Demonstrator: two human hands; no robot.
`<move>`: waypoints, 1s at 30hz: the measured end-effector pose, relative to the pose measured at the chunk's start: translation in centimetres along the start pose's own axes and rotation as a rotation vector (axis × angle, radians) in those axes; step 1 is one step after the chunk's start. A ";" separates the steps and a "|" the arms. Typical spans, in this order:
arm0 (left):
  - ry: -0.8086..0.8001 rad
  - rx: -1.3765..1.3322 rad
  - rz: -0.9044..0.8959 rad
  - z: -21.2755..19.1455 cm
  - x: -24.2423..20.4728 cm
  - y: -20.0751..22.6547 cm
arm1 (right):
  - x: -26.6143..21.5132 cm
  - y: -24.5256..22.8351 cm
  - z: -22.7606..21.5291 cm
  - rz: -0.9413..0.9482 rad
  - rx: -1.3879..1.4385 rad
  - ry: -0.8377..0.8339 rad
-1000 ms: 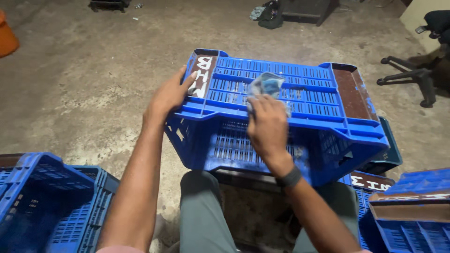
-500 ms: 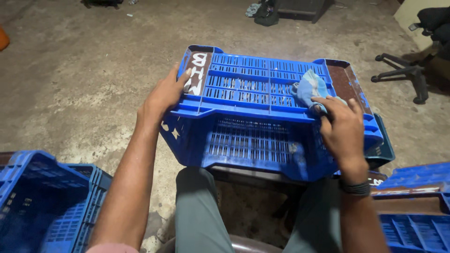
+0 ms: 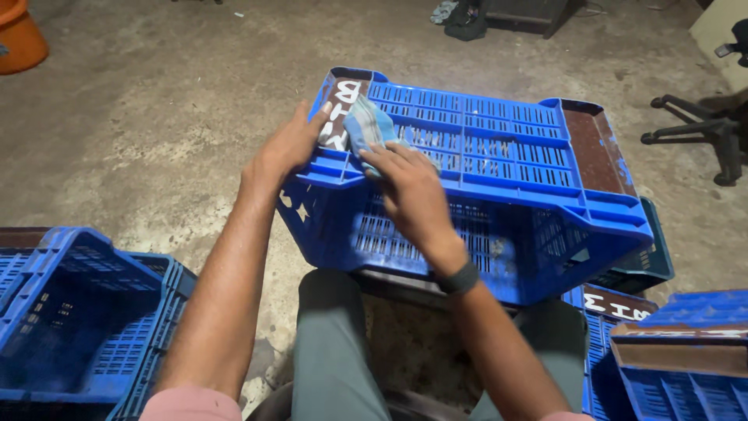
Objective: The person wipes a blue plastic crate with a cloth. They clean the top surface, sides, and interior of the crate, turning it over to reach different areas.
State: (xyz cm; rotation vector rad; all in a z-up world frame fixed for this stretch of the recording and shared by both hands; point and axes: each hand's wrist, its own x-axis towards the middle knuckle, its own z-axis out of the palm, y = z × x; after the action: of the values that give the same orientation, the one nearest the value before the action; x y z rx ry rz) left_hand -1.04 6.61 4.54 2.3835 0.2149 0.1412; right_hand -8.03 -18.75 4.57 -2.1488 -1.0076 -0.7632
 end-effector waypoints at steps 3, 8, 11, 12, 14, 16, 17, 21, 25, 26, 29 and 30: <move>0.014 -0.078 0.046 0.1 -0.9 0.4 | -1.2 1.0 -3.6 0.109 -0.057 -0.080; 0.044 -0.155 0.108 0.2 -1.6 1.1 | -3.6 2.5 -8.0 0.126 -0.249 -0.068; 0.077 -0.131 0.173 0.3 -1.4 1.1 | -3.2 2.1 -5.9 0.204 -0.053 0.025; 0.095 -0.116 0.191 0.2 -1.2 0.8 | -2.7 1.7 -4.7 0.223 -0.023 0.034; 0.062 -0.164 0.237 0.5 -0.7 0.2 | -1.2 0.2 -1.1 0.208 0.030 0.049; 0.037 -0.232 0.234 0.9 0.1 -0.8 | 0.6 -1.4 2.2 0.124 0.053 0.034; 0.028 -0.278 0.208 1.3 0.7 -1.3 | 1.5 -1.9 3.3 0.075 0.053 0.013; -0.139 -0.835 0.228 2.4 3.1 -3.6 | 3.8 -2.0 4.8 -0.123 0.213 -0.166; -0.099 -0.849 0.183 3.7 4.0 -4.4 | 4.9 -0.2 4.0 -0.208 0.121 -0.265; -0.083 -0.829 0.167 3.4 4.0 -4.4 | 5.5 0.1 4.2 -0.233 0.083 -0.271; 0.024 -0.655 0.185 2.6 2.9 -4.0 | 9.1 2.3 4.2 0.081 0.222 -0.615; 0.066 -0.581 0.203 2.5 2.5 -3.7 | 10.4 3.1 4.3 0.005 0.252 -0.630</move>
State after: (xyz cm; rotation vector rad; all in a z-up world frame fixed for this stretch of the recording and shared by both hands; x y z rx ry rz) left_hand 1.36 8.07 0.25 1.8170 -0.0391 0.3295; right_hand 1.01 -12.56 8.43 -2.1984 -1.3210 0.0717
